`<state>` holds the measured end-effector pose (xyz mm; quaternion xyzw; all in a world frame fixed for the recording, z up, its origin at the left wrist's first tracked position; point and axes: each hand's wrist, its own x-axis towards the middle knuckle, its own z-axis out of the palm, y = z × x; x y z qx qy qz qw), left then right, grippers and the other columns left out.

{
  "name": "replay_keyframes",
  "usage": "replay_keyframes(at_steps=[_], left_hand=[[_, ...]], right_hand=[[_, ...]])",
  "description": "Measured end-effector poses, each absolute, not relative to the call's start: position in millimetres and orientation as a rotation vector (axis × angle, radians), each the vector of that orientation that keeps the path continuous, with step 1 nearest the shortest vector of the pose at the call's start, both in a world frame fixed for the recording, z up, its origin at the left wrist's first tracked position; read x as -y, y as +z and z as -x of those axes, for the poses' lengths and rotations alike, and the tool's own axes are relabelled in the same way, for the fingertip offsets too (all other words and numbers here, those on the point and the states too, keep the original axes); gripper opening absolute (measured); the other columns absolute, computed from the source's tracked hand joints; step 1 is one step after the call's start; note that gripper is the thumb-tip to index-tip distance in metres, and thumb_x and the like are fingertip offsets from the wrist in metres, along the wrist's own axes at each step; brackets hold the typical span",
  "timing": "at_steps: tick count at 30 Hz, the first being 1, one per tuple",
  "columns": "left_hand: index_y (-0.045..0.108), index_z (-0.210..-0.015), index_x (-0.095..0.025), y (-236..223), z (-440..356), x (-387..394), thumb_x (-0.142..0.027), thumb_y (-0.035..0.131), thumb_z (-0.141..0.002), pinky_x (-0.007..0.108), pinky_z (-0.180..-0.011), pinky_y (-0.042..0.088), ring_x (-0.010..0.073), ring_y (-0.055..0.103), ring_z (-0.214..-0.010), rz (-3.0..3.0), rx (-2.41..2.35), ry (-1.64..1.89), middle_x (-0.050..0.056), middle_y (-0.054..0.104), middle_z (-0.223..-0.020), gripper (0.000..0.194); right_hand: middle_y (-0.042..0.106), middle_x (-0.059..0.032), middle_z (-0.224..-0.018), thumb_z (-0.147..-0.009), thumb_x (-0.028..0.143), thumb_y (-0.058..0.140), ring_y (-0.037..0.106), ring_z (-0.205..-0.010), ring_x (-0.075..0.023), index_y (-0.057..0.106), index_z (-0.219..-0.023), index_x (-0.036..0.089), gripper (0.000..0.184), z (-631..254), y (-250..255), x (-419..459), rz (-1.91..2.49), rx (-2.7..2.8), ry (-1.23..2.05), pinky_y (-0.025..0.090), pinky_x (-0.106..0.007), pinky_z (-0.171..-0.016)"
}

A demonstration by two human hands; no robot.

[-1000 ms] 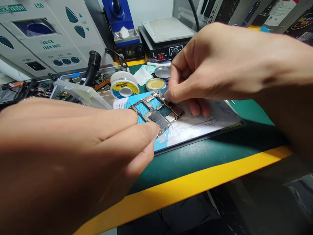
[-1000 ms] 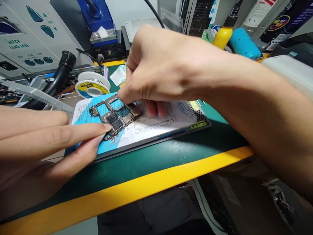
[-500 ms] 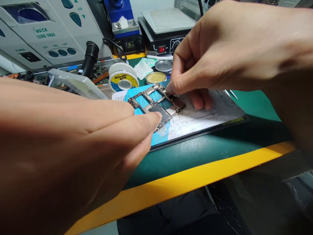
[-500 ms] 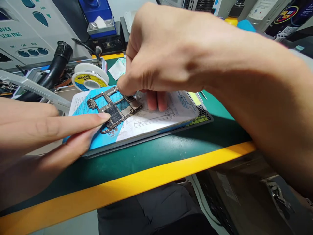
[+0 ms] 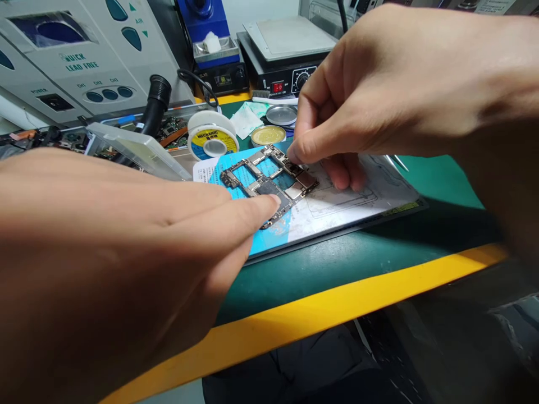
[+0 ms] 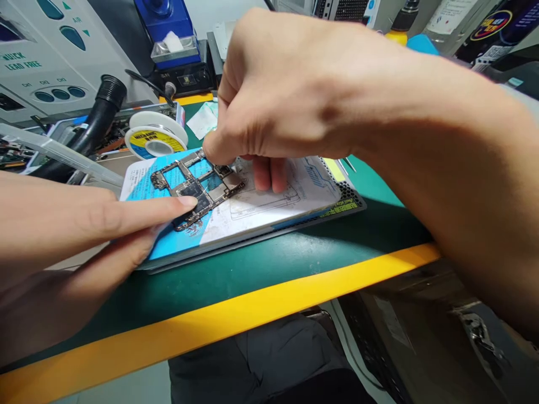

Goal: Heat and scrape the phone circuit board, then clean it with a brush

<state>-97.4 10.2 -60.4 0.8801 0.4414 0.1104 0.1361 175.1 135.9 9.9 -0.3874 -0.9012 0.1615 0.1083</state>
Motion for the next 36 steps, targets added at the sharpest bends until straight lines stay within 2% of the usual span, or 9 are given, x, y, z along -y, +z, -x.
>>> replay_keyframes(at_steps=[4, 8, 12, 16, 20, 24, 29, 36], left_hand=[[0.069, -0.111, -0.028, -68.0, 106.9, 5.2, -0.028, 0.036, -0.091, 0.018, -0.052, 0.059, 0.0179, 0.076, -0.080, -2.637, -1.240, 0.354, -0.002, 0.065, -0.087, 0.039], [0.067, -0.119, -0.030, -69.0, 108.9, 6.4, -0.023, 0.043, -0.089, 0.019, -0.050, 0.058, 0.0188, 0.076, -0.080, -2.673, -1.358, 0.432, -0.001, 0.067, -0.089, 0.039], [0.069, -0.112, -0.034, -66.4, 101.7, 8.3, -0.022, 0.053, -0.086, 0.020, -0.049, 0.059, 0.0193, 0.075, -0.076, -2.702, -1.368, 0.445, -0.002, 0.069, -0.088, 0.032], [0.070, -0.114, -0.036, -69.5, 87.2, 5.8, -0.023, 0.053, -0.089, 0.021, -0.050, 0.058, 0.0177, 0.074, -0.077, -2.735, -1.651, 0.588, -0.003, 0.068, -0.087, 0.032], [0.073, -0.113, -0.037, -67.1, 74.4, -2.9, -0.038, 0.057, -0.090, 0.022, -0.057, 0.058, 0.0191, 0.072, -0.083, -2.781, -1.788, 0.559, -0.002, 0.067, -0.080, 0.028], [0.075, -0.113, -0.038, -58.4, 66.6, -3.5, -0.052, 0.051, -0.090, 0.026, -0.066, 0.056, 0.0203, 0.069, -0.086, -2.880, -1.823, 0.630, -0.002, 0.065, -0.074, 0.036], [0.076, -0.110, -0.036, -57.1, 64.9, 0.3, -0.053, 0.051, -0.090, 0.027, -0.068, 0.054, 0.0211, 0.068, -0.091, -2.913, -1.841, 0.631, 0.000, 0.064, -0.071, 0.036], [0.072, -0.114, -0.038, -59.3, 75.2, -5.9, -0.055, 0.044, -0.094, 0.026, -0.061, 0.058, 0.0200, 0.074, -0.088, -2.943, -1.726, 0.479, -0.002, 0.070, -0.085, 0.039]], right_hand=[[0.066, 0.0079, -0.044, -0.083, 0.026, 0.075, 0.052, -0.025, -0.0055, 0.076, -0.056, 0.027, 0.027, -175.2, 10.1, -139.2, 1.043, 2.710, 0.518, 0.030, -0.010, -0.020], [0.065, 0.0070, -0.043, -0.084, 0.023, 0.072, 0.052, -0.024, -0.0073, 0.076, -0.056, 0.028, 0.029, -176.6, 6.8, -143.6, 0.929, 2.717, 0.583, 0.031, -0.012, -0.018], [0.064, 0.0060, -0.041, -0.082, 0.021, 0.075, 0.050, -0.022, -0.0069, 0.075, -0.053, 0.027, 0.029, -176.0, 4.2, -142.8, 0.964, 2.680, 0.591, 0.028, -0.012, -0.017], [0.064, 0.0061, -0.042, -0.082, 0.024, 0.078, 0.050, -0.022, -0.0068, 0.075, -0.053, 0.027, 0.028, -175.1, 3.8, -139.8, 0.995, 2.681, 0.578, 0.030, -0.010, -0.017], [0.066, 0.0068, -0.044, -0.082, 0.024, 0.078, 0.053, -0.024, -0.0085, 0.075, -0.056, 0.028, 0.027, -175.9, 5.0, -141.0, 1.006, 2.704, 0.602, 0.033, -0.010, -0.018], [0.066, 0.0066, -0.044, -0.081, 0.025, 0.078, 0.056, -0.024, -0.0117, 0.075, -0.056, 0.028, 0.026, -177.0, 4.5, -143.2, 0.971, 2.710, 0.664, 0.034, -0.013, -0.016], [0.067, 0.0060, -0.045, -0.080, 0.028, 0.078, 0.055, -0.024, -0.0114, 0.074, -0.054, 0.029, 0.026, -178.3, 2.6, -143.7, 0.970, 2.708, 0.697, 0.036, -0.014, -0.017], [0.065, 0.0063, -0.043, -0.081, 0.026, 0.076, 0.050, -0.021, -0.0089, 0.074, -0.054, 0.028, 0.027, -179.0, 5.3, -145.8, 1.011, 2.698, 0.688, 0.030, -0.012, -0.015]])
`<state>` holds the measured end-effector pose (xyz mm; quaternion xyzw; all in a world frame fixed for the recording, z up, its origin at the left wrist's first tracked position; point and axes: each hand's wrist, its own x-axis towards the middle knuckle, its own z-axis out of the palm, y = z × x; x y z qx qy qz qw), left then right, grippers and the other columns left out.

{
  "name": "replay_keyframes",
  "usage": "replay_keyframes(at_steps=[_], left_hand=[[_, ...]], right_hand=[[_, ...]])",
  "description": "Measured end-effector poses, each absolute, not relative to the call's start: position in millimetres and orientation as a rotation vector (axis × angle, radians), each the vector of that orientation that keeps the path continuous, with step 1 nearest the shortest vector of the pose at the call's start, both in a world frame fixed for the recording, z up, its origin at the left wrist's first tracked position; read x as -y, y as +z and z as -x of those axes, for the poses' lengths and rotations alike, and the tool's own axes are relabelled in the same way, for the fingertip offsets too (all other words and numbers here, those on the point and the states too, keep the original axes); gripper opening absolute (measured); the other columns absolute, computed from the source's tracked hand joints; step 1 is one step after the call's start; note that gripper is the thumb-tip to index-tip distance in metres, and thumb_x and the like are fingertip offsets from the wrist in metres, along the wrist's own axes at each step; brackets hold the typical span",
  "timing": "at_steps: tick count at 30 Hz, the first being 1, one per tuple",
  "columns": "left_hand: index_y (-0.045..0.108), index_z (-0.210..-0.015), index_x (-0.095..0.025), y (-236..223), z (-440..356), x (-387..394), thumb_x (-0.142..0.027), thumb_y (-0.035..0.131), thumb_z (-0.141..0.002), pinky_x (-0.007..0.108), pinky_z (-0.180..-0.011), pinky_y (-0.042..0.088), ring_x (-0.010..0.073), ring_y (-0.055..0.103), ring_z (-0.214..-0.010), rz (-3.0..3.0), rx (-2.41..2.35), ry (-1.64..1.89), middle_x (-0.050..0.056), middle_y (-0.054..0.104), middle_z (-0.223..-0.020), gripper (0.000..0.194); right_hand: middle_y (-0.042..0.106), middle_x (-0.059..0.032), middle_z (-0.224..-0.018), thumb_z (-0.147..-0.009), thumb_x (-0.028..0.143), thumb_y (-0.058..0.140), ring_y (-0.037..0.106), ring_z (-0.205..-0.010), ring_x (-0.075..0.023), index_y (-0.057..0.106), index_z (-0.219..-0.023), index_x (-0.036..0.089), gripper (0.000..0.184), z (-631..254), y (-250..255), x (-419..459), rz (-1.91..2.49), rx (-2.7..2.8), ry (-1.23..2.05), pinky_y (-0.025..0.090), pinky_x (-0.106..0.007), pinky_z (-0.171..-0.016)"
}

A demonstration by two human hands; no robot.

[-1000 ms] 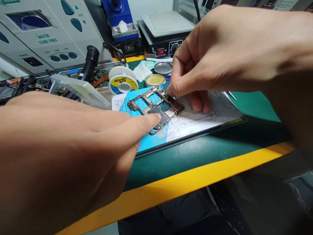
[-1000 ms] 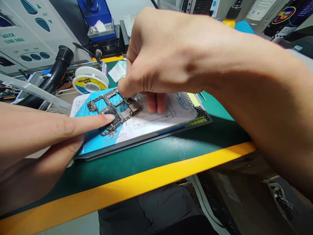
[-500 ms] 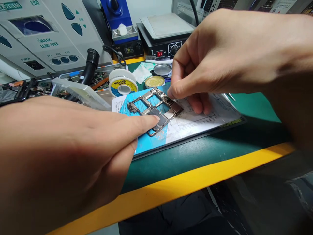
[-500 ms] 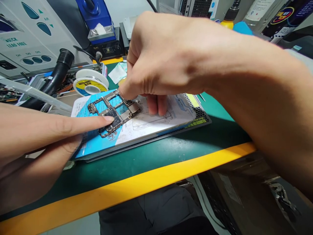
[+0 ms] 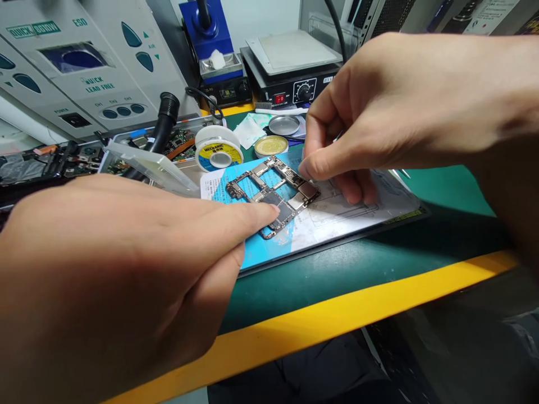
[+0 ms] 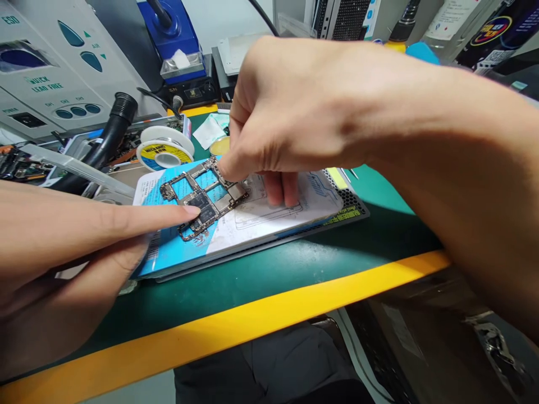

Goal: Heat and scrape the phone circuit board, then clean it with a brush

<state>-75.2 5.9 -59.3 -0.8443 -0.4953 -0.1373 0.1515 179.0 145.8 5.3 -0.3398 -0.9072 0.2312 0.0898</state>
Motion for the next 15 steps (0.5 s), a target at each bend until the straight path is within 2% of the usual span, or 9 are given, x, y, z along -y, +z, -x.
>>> replay_keyframes(at_steps=[4, 7, 11, 15], left_hand=[[0.070, -0.120, -0.038, -56.3, 73.6, 3.5, -0.050, 0.054, -0.090, 0.029, -0.069, 0.058, 0.0220, 0.072, -0.095, 2.332, 1.413, -0.461, -0.002, 0.074, -0.094, 0.036], [0.071, -0.120, -0.039, -51.4, 66.8, 5.8, -0.048, 0.051, -0.091, 0.028, -0.069, 0.057, 0.0199, 0.072, -0.087, 2.357, 1.380, -0.480, -0.003, 0.073, -0.086, 0.036], [0.074, -0.109, -0.037, -41.0, 53.9, -1.5, -0.038, 0.048, -0.092, 0.025, -0.060, 0.057, 0.0167, 0.070, -0.069, 2.429, 1.374, -0.457, -0.003, 0.069, -0.069, 0.031], [0.074, -0.103, -0.032, -34.2, 44.3, -6.5, -0.030, 0.045, -0.092, 0.021, -0.050, 0.052, 0.0138, 0.069, -0.060, 2.465, 1.345, -0.446, -0.003, 0.067, -0.065, 0.031]], right_hand=[[0.065, 0.0057, -0.044, -0.081, 0.022, 0.076, 0.053, -0.023, -0.0098, 0.075, -0.055, 0.027, 0.026, -179.4, 4.3, -143.6, 0.946, 2.689, 0.723, 0.034, -0.012, -0.018], [0.064, 0.0061, -0.042, -0.080, 0.020, 0.075, 0.048, -0.021, -0.0076, 0.073, -0.053, 0.025, 0.028, -178.1, 5.9, -143.8, 0.966, 2.684, 0.791, 0.030, -0.011, -0.016], [0.064, 0.0053, -0.041, -0.077, 0.022, 0.074, 0.049, -0.021, -0.0078, 0.071, -0.050, 0.025, 0.027, -174.8, 8.4, -144.0, 0.975, 2.675, 0.876, 0.031, -0.010, -0.017], [0.064, 0.0063, -0.041, -0.074, 0.021, 0.076, 0.051, -0.021, -0.0099, 0.071, -0.049, 0.027, 0.026, -173.0, 8.6, -141.2, 1.068, 2.650, 0.866, 0.032, -0.012, -0.017]])
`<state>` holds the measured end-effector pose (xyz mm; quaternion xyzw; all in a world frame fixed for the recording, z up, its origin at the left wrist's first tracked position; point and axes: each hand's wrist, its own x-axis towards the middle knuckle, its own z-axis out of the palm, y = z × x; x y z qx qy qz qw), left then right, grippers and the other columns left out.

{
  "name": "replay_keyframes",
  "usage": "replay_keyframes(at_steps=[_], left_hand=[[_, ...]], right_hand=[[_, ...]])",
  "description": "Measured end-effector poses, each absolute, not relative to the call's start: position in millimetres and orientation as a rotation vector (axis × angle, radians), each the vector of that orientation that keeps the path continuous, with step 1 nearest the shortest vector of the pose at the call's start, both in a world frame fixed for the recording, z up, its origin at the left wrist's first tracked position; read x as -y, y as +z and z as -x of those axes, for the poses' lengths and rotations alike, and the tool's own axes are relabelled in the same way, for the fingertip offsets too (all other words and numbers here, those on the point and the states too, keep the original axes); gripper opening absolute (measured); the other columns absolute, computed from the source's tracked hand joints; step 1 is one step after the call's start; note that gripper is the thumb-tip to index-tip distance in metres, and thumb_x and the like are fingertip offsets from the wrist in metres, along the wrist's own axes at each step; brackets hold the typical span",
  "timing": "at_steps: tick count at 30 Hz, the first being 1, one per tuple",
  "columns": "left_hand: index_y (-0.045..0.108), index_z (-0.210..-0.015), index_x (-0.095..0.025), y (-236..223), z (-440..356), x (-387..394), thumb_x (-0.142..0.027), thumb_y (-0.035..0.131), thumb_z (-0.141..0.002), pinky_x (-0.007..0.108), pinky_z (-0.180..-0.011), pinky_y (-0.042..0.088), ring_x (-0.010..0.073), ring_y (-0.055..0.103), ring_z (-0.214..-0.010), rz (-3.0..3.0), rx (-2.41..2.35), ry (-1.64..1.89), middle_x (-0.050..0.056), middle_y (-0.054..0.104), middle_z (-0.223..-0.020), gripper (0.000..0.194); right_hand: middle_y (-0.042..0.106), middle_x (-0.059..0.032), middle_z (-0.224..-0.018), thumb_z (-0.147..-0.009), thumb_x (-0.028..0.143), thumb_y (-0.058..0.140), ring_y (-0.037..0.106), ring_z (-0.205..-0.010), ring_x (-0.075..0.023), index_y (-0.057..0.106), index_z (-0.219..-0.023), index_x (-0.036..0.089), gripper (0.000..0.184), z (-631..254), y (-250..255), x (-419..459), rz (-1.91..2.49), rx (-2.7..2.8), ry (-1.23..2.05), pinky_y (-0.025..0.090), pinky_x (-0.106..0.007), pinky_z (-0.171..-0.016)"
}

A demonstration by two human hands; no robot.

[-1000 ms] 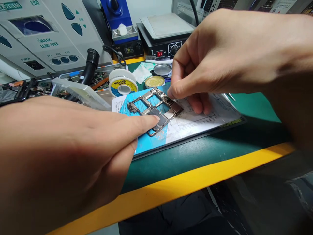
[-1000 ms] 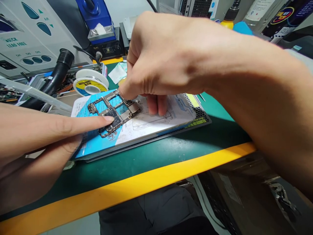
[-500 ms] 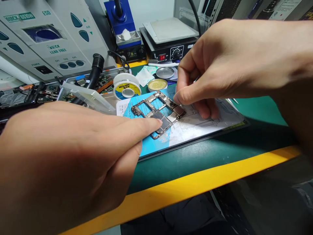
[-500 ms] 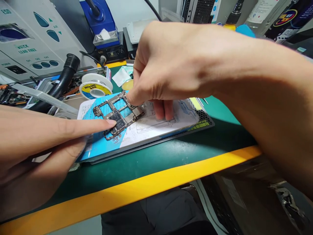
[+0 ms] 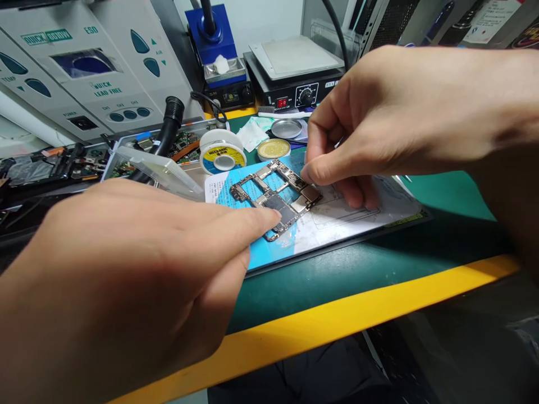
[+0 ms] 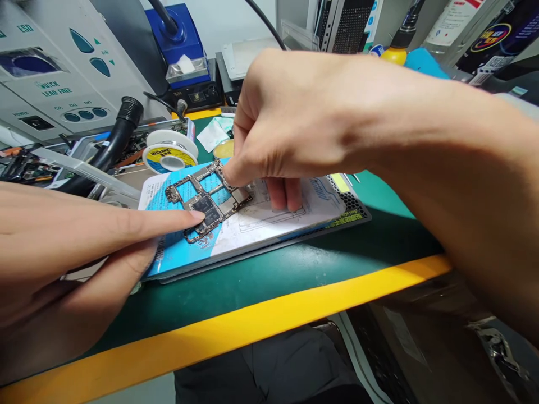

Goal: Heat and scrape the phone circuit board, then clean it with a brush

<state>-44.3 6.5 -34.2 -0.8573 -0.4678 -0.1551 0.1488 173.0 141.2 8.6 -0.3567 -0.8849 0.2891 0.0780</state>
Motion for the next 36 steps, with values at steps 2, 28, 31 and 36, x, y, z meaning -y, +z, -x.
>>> replay_keyframes(at_steps=[2, 28, 31, 36], left_hand=[[0.072, -0.103, -0.031, -33.3, 42.6, -6.4, -0.026, 0.043, -0.093, 0.021, -0.047, 0.048, 0.0129, 0.067, -0.056, 2.457, 1.327, -0.455, -0.004, 0.065, -0.063, 0.032], [0.067, -0.107, -0.025, -35.3, 46.4, -3.2, -0.013, 0.049, -0.091, 0.033, -0.051, 0.034, 0.0140, 0.054, -0.050, 2.462, 1.091, -0.498, -0.006, 0.064, -0.063, 0.027], [0.071, -0.107, -0.024, -35.0, 45.7, -3.1, -0.011, 0.045, -0.092, 0.032, -0.052, 0.036, 0.0140, 0.056, -0.051, 2.485, 1.127, -0.496, -0.004, 0.065, -0.064, 0.032], [0.072, -0.100, -0.021, -33.8, 45.2, -4.5, -0.011, 0.048, -0.093, 0.028, -0.049, 0.040, 0.0125, 0.057, -0.049, 2.514, 1.091, -0.532, -0.004, 0.063, -0.061, 0.027]], right_hand=[[0.065, 0.0074, -0.042, -0.075, 0.019, 0.075, 0.052, -0.021, -0.0093, 0.074, -0.052, 0.028, 0.025, -173.2, 8.9, -140.6, 1.117, 2.651, 0.868, 0.032, -0.011, -0.018], [0.073, -0.0043, -0.060, -0.083, 0.024, 0.073, 0.068, -0.047, -0.0150, 0.071, -0.065, 0.020, 0.018, -183.3, 17.4, -142.8, 1.064, 2.533, 1.308, 0.055, -0.017, -0.042], [0.074, -0.0036, -0.067, -0.084, 0.018, 0.070, 0.066, -0.047, -0.0130, 0.068, -0.066, 0.019, 0.017, -182.4, 16.0, -138.8, 1.074, 2.327, 1.637, 0.058, -0.019, -0.045], [0.078, 0.0013, -0.075, -0.081, 0.015, 0.071, 0.067, -0.049, -0.0092, 0.065, -0.066, 0.019, 0.016, -177.0, 7.9, -131.7, 0.934, 2.015, 2.016, 0.051, -0.014, -0.041]])
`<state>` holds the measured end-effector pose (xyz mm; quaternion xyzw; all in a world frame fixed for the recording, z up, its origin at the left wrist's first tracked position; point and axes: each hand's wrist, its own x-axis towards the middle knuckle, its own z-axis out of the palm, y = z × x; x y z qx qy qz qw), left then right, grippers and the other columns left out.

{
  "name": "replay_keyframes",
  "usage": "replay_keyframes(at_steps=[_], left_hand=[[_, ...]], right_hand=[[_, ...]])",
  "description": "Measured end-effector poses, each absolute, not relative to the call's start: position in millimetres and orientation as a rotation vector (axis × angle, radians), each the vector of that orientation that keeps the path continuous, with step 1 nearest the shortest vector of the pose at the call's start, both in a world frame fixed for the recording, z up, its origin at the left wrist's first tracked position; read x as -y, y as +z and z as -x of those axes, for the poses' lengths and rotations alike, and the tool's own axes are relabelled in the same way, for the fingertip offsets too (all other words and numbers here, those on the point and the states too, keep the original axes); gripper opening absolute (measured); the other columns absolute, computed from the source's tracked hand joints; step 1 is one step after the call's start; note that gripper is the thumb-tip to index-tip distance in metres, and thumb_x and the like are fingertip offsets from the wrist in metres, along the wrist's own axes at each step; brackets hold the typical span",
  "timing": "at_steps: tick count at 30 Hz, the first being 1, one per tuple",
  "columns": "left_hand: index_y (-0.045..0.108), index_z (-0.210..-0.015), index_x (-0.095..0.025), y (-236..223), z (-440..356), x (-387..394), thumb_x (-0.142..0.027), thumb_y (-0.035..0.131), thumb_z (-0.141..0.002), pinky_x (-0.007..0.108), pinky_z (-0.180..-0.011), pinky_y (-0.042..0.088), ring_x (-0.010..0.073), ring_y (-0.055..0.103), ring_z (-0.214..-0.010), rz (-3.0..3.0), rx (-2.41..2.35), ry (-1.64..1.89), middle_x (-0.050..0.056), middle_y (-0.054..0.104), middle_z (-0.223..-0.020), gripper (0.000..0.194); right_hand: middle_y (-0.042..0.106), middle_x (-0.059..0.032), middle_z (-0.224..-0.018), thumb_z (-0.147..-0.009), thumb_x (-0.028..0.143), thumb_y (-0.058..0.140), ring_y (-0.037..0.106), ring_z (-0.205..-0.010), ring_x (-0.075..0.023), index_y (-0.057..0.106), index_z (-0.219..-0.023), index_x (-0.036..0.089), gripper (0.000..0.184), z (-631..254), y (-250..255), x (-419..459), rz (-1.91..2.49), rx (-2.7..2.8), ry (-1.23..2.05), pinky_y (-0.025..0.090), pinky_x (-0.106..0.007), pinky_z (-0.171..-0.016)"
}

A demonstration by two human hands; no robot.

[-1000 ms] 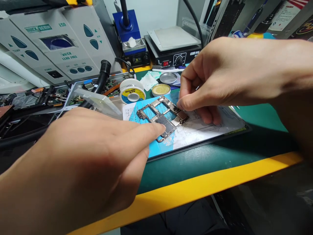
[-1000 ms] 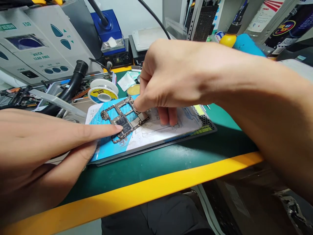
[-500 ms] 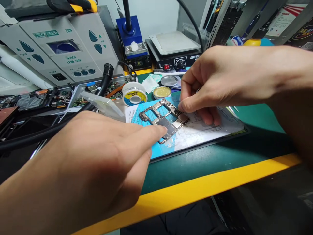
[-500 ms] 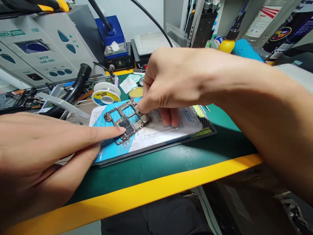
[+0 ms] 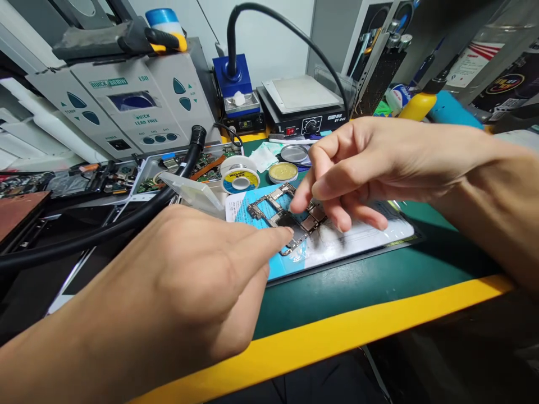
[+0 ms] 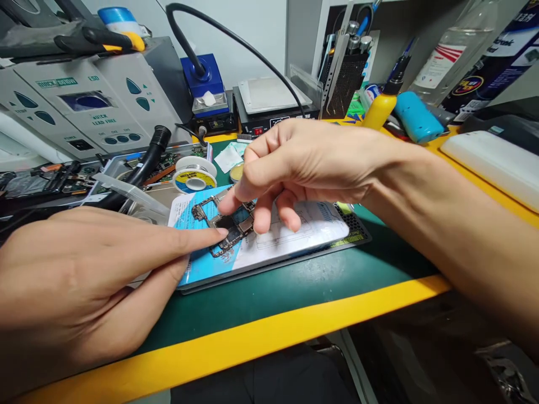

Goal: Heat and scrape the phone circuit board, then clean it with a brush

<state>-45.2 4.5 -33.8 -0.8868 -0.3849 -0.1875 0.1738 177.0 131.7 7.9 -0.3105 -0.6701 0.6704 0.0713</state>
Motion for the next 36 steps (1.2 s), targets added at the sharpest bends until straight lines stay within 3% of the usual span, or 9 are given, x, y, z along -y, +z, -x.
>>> replay_keyframes(at_steps=[3, 6, 13, 17, 21, 26, 31, 36], left_hand=[[0.071, -0.106, -0.019, -34.7, 44.4, -7.0, -0.012, 0.050, -0.093, 0.026, -0.048, 0.044, 0.0122, 0.060, -0.049, 2.520, 1.071, -0.575, -0.003, 0.064, -0.062, 0.026], [0.070, -0.109, -0.019, -35.6, 44.1, -8.4, -0.014, 0.047, -0.093, 0.024, -0.049, 0.047, 0.0108, 0.060, -0.047, 2.505, 1.054, -0.595, -0.005, 0.062, -0.061, 0.028], [0.065, -0.111, -0.021, -33.5, 43.9, -7.4, -0.013, 0.042, -0.095, 0.019, -0.051, 0.044, 0.0070, 0.059, -0.049, 2.478, 1.051, -0.559, -0.008, 0.059, -0.060, 0.029], [0.067, -0.110, -0.023, -34.0, 43.6, -5.3, -0.014, 0.045, -0.095, 0.023, -0.049, 0.041, 0.0098, 0.057, -0.048, 2.457, 1.076, -0.536, -0.006, 0.062, -0.062, 0.028], [0.068, -0.113, -0.022, -35.9, 43.8, -5.6, -0.013, 0.044, -0.095, 0.024, -0.052, 0.041, 0.0101, 0.055, -0.049, 2.459, 1.089, -0.527, -0.005, 0.062, -0.063, 0.031], [0.070, -0.114, -0.022, -37.0, 45.0, -6.7, -0.015, 0.041, -0.093, 0.019, -0.052, 0.039, 0.0072, 0.054, -0.050, 2.445, 1.099, -0.523, -0.006, 0.055, -0.061, 0.035], [0.068, -0.103, -0.026, -37.7, 45.9, -4.0, -0.015, 0.045, -0.092, 0.027, -0.051, 0.032, 0.0103, 0.048, -0.046, 2.429, 1.094, -0.556, -0.007, 0.054, -0.057, 0.029], [0.067, -0.108, -0.030, -38.7, 46.3, -3.9, -0.016, 0.048, -0.090, 0.029, -0.051, 0.034, 0.0118, 0.044, -0.043, 2.380, 1.131, -0.540, -0.008, 0.052, -0.054, 0.030]], right_hand=[[0.079, 0.0002, -0.077, -0.083, 0.012, 0.069, 0.070, -0.054, -0.0106, 0.065, -0.065, 0.018, 0.020, -174.7, 3.8, -130.9, 0.901, 1.957, 2.048, 0.052, -0.014, -0.042], [0.077, 0.0003, -0.069, -0.083, 0.009, 0.067, 0.066, -0.047, -0.0097, 0.066, -0.065, 0.017, 0.020, -175.0, 2.1, -132.2, 0.853, 1.976, 2.008, 0.054, -0.015, -0.043], [0.077, 0.0015, -0.072, -0.086, 0.007, 0.059, 0.069, -0.053, -0.0099, 0.064, -0.067, 0.017, 0.022, -175.5, 1.3, -135.0, 0.783, 2.032, 2.015, 0.052, -0.015, -0.045], [0.076, 0.0026, -0.071, -0.088, 0.006, 0.060, 0.066, -0.048, -0.0085, 0.067, -0.070, 0.018, 0.023, -176.2, 1.1, -135.2, 0.788, 2.092, 1.957, 0.056, -0.017, -0.050], [0.076, 0.0026, -0.073, -0.091, 0.015, 0.064, 0.070, -0.054, -0.0133, 0.071, -0.081, 0.021, 0.014, -179.5, 1.7, -134.0, 0.685, 2.308, 1.756, 0.055, -0.020, -0.045], [0.072, 0.0043, -0.061, -0.088, 0.023, 0.073, 0.068, -0.052, -0.0129, 0.069, -0.077, 0.023, 0.011, -180.0, 1.0, -131.8, 0.725, 2.504, 1.340, 0.052, -0.017, -0.043], [0.068, 0.0058, -0.056, -0.086, 0.029, 0.075, 0.069, -0.049, -0.0132, 0.071, -0.076, 0.020, 0.014, -180.1, -2.5, -130.7, 0.668, 2.519, 1.155, 0.047, -0.016, -0.039], [0.069, 0.0049, -0.055, -0.084, 0.032, 0.076, 0.066, -0.046, -0.0133, 0.073, -0.076, 0.019, 0.016, -179.3, -6.8, -130.2, 0.676, 2.495, 1.006, 0.041, -0.015, -0.036]])
